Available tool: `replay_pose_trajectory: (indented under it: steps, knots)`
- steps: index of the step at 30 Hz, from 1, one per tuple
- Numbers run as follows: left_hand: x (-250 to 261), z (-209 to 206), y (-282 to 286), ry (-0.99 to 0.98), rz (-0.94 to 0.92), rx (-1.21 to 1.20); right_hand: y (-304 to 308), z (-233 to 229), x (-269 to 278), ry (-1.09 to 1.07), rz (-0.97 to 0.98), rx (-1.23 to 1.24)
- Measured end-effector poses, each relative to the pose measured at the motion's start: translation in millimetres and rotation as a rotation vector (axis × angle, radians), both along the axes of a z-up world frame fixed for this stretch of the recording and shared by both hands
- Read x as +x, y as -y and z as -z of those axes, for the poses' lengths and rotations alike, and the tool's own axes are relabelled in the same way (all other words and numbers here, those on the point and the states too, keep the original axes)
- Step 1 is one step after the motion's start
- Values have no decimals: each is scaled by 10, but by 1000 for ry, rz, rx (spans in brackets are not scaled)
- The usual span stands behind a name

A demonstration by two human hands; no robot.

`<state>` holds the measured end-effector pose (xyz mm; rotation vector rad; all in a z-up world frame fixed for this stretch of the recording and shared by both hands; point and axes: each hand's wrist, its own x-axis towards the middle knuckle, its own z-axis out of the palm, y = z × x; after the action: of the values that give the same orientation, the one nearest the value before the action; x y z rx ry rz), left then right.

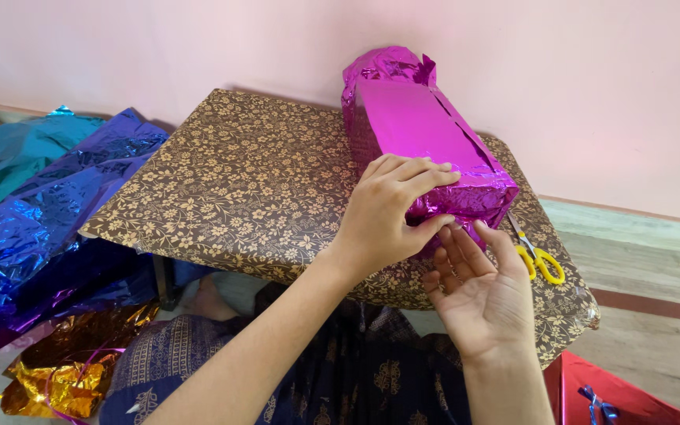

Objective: The person wraps a rectangular box with shiny purple wrapping paper on a patterned table. They fold the paper edges, smooth the surface, and secure the folds with clear adhesive tape. Yellow scissors and a tape roll are used during the process.

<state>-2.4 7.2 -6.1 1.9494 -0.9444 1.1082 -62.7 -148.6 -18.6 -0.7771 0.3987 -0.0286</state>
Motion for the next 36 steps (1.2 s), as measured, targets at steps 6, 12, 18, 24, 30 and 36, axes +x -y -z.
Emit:
replay_pose_trajectory:
  steps: [6,12,18,24,30,36]
  knots:
    - [-10,-5,-1,-8,-11,16,52,95,-1,114,29,-345]
    - [-5,-28,7,-9,-12,21,59,97,-73,642,435,-1397]
    - [-5,-21,15,-29,-14,12,161,-77,-38,1058,501,-1925]
    - [-16,-33,10,-25,-9,12,314,-213,52,1150,405,-1991]
    - [-22,-53,-2,-35,6,21,368,-313,114,1140,291,-2015]
    - [6,-68,-45,-23,32,50,365,-340,138,1082,249,-2005]
